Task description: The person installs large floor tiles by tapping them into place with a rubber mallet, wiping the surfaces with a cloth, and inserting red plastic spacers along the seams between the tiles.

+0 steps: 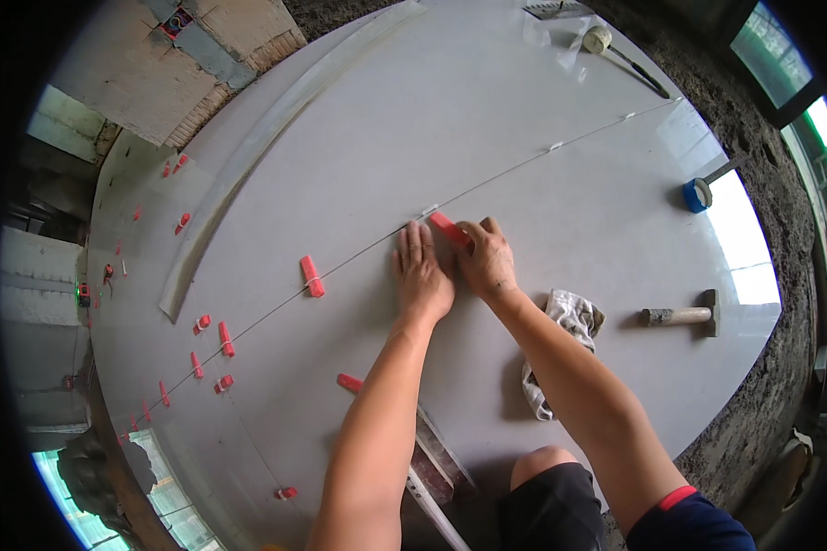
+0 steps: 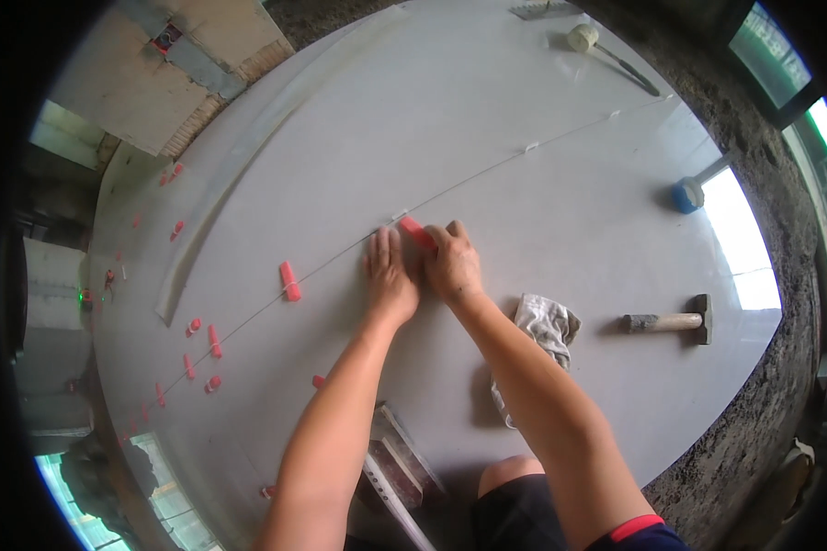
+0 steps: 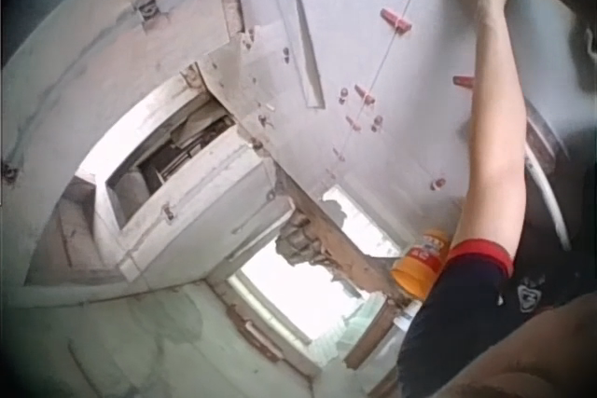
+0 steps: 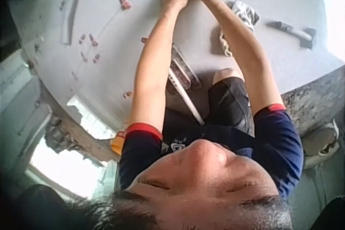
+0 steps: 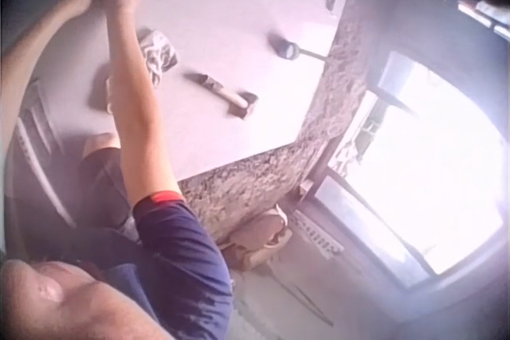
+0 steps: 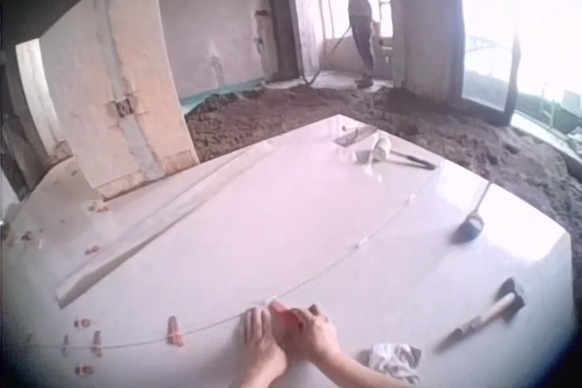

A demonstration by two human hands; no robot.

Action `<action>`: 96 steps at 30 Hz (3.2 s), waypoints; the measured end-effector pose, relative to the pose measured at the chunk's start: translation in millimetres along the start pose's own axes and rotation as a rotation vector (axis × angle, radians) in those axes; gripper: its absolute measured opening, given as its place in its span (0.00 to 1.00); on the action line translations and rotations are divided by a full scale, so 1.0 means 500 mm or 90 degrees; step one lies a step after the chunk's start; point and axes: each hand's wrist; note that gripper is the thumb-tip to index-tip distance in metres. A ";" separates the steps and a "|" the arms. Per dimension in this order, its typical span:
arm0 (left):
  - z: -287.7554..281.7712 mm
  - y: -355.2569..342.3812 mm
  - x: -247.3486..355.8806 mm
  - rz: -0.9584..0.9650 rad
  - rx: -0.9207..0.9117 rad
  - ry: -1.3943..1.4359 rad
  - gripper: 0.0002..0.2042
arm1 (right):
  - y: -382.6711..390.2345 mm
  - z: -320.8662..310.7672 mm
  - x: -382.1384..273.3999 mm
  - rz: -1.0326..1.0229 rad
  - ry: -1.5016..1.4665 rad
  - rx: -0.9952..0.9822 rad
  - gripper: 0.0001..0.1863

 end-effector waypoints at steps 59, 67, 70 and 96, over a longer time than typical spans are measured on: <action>-0.141 0.064 -0.143 -0.047 -0.170 -0.077 0.45 | -0.011 0.002 -0.023 0.050 -0.165 -0.185 0.41; -0.206 0.284 -0.297 -0.042 -0.281 -0.101 0.31 | 0.527 -0.182 -0.152 0.136 -0.350 -0.497 0.23; -0.201 0.245 -0.270 0.005 -0.101 -0.038 0.27 | 0.678 -0.247 -0.259 0.119 -0.266 -0.582 0.25; -0.065 0.041 -0.057 -0.070 0.107 -0.188 0.37 | 0.029 -0.309 0.152 0.051 0.191 0.124 0.07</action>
Point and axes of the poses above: each hand's wrist, its own y-axis away from the middle knuckle, its own z-axis out of the palm, x = y × z, and after that the axes turned 8 degrees about -x, right-handed
